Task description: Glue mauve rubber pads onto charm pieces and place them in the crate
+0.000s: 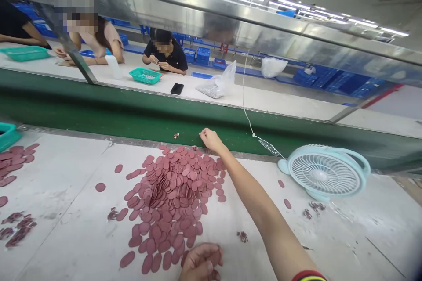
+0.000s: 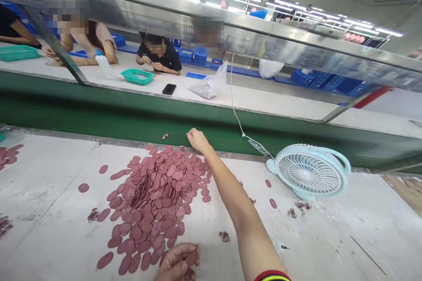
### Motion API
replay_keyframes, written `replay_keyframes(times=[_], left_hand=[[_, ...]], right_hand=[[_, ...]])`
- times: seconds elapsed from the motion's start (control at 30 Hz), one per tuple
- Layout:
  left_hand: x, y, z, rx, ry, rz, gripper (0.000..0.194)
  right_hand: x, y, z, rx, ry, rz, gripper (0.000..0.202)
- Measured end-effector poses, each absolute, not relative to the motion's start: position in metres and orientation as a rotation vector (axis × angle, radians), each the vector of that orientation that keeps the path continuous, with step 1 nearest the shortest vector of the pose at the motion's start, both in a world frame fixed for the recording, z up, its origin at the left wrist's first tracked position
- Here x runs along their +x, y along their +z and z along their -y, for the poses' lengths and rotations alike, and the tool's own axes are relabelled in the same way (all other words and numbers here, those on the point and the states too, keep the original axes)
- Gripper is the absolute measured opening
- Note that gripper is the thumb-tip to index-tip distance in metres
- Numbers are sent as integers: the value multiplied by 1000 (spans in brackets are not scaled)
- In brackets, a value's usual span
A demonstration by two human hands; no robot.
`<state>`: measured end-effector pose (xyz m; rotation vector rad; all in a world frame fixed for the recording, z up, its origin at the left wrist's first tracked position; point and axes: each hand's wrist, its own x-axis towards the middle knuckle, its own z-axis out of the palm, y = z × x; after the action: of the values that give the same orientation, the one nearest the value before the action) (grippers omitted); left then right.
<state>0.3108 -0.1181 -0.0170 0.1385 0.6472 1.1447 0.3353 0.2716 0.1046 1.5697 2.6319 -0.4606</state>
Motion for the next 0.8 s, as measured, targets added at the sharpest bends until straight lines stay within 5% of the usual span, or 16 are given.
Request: replay_keyframes(times=[0.4, 0.8], left_hand=[[308, 5, 120, 146, 1170, -765, 39], [310, -9, 115, 139, 1149, -620, 38]], right_hand=[[478, 150, -232, 1648, -729, -1776, 29], [328, 133, -259, 1412, -528, -2424, 33]])
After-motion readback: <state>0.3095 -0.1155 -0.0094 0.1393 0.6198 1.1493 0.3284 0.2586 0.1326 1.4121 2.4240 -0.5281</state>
